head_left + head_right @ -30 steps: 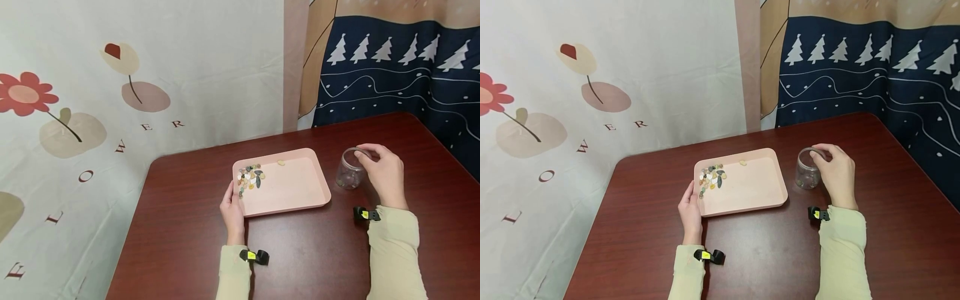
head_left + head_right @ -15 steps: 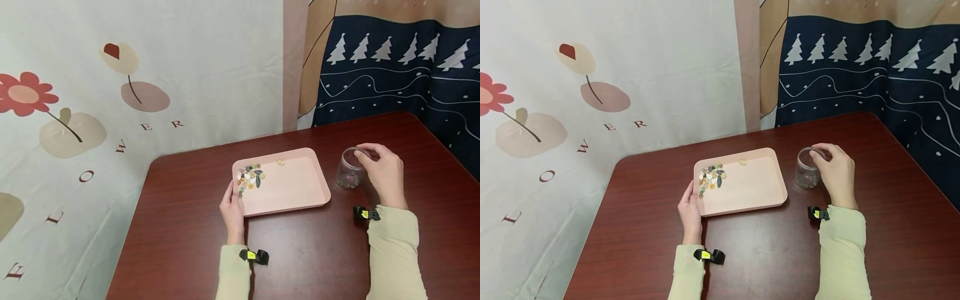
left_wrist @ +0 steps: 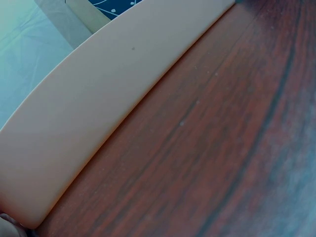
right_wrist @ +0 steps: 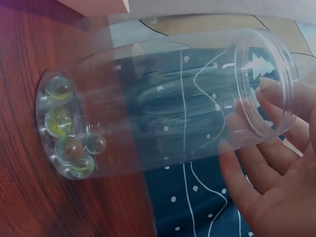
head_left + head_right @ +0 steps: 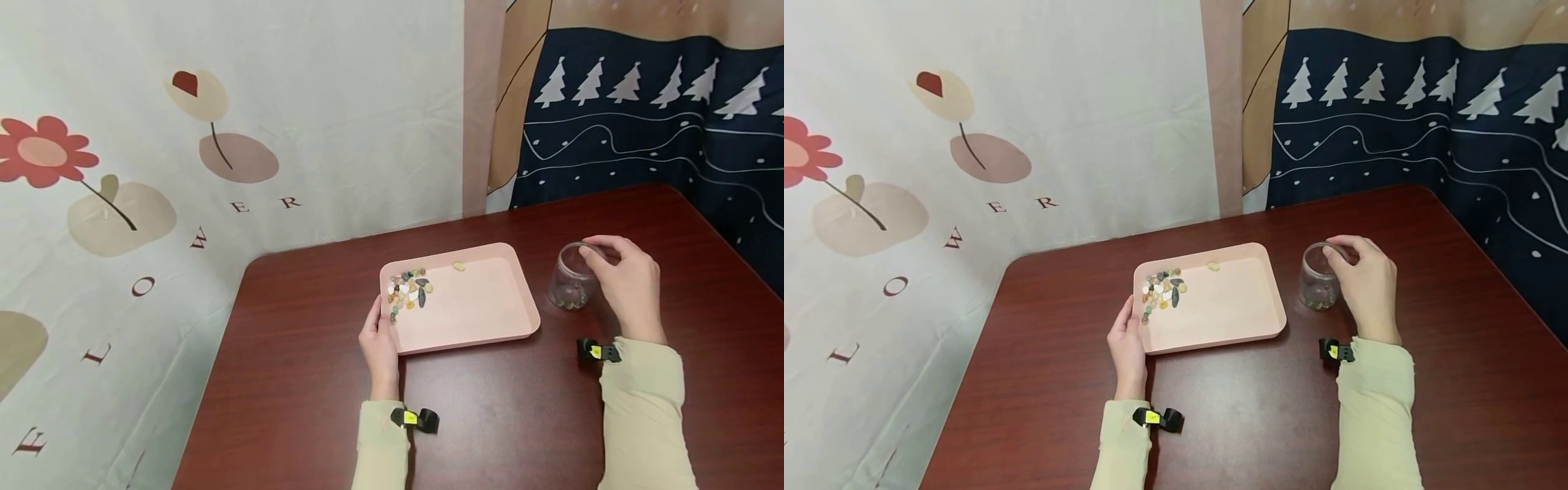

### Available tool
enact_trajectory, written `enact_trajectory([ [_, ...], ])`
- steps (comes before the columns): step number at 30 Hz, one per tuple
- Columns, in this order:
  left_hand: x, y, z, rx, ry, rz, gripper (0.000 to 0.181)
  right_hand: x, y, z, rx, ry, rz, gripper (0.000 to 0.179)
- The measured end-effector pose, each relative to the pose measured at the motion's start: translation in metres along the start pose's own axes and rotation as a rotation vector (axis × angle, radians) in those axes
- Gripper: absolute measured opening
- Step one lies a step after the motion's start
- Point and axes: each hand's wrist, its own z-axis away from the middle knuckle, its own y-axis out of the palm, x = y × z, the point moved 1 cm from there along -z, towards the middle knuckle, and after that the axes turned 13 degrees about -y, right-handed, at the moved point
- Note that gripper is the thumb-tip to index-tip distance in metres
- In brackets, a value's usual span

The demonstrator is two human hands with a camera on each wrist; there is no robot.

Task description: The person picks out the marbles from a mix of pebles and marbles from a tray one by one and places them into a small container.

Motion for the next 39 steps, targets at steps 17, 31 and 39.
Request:
enact_trajectory([
  [17,0.011,0.000,-0.006,-0.026,0.006,0.001,0.034,0.015,0.000,-0.001,-0.089,-0.078,0.030,0.035],
  [31,0.012,-0.002,-0.006,-0.053,0.017,0.005,0.034,0.047,0.013,0.001,-0.097,-0.178,-0.001,0.030],
  [39,0.012,-0.004,-0.009,-0.045,0.020,-0.019,0.034,0.067,0.039,0.004,-0.050,-0.322,-0.069,0.024],
])
